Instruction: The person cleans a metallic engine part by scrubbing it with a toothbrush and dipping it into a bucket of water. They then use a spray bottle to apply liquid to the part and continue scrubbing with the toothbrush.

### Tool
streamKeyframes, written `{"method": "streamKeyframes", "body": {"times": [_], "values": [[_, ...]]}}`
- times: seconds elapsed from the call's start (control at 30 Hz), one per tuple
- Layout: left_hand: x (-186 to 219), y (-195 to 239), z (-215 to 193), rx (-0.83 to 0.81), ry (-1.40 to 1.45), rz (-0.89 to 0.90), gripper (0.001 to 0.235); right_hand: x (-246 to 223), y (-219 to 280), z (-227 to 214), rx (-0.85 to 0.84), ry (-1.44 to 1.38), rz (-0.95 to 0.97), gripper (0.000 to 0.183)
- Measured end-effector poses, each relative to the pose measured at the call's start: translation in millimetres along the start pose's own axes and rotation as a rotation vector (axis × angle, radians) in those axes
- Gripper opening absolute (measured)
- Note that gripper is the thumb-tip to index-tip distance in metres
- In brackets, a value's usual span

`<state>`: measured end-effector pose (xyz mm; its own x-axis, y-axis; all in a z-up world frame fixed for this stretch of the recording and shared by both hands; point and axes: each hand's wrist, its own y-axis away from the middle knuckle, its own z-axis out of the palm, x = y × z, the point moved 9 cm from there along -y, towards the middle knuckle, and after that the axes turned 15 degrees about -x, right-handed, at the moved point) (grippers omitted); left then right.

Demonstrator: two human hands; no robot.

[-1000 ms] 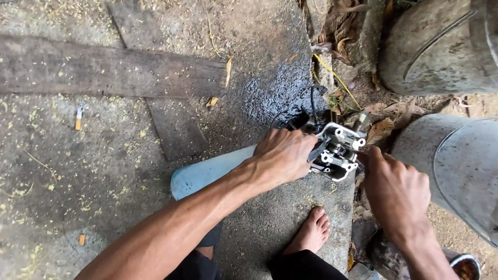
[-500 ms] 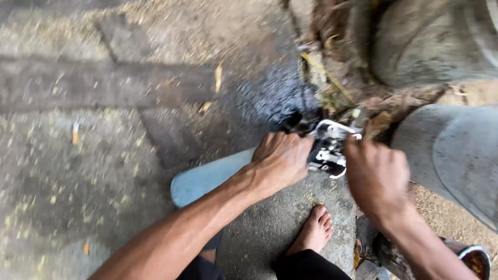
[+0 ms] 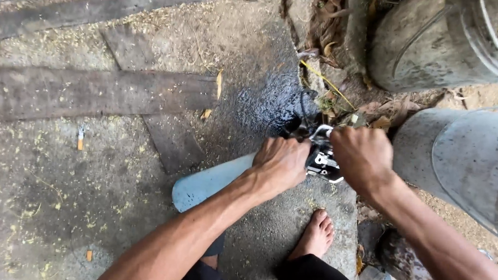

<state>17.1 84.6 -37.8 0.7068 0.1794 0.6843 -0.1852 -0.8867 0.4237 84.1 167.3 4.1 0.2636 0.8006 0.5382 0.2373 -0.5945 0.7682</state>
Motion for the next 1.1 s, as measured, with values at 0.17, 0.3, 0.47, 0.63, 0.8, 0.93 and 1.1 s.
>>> {"method": "streamKeyframes", "body": {"times": [0.17, 0.3, 0.47, 0.63, 0.8, 0.93, 1.1], "values": [[0.1, -5.7, 11.9, 0.018, -0.088, 0.018, 0.026, 30.2, 9.1, -4.9, 0.110, 0.035, 0.113, 0.042], [-4.3, -8.2, 3.4, -0.064, -0.087, -0.028, 0.028, 63.1, 39.1, -4.0, 0.169, 0.053, 0.192, 0.030], [-5.2, -11.1, 10.1, -0.139, -0.014, -0.023, 0.035, 35.7, 37.5, 8.9, 0.132, -0.253, 0.057, 0.022], [-15.8, -7.1, 18.0, -0.146, 0.019, -0.025, 0.041, 29.5, 1.4, 76.1, 0.122, -0.496, 0.006, 0.022], [-3.5, 0.5, 11.8, -0.186, 0.047, 0.020, 0.051, 22.9, -13.3, 73.3, 0.125, -0.841, -0.024, 0.021], [-7.4, 3.0, 20.2, -0.254, 0.036, -0.036, 0.046, 35.3, -11.9, 105.0, -0.076, -0.895, -0.015, 0.025], [-14.9, -0.5, 19.2, -0.277, 0.002, -0.058, 0.045, 24.4, -27.9, 89.0, 0.025, -1.018, -0.118, 0.022]]}}
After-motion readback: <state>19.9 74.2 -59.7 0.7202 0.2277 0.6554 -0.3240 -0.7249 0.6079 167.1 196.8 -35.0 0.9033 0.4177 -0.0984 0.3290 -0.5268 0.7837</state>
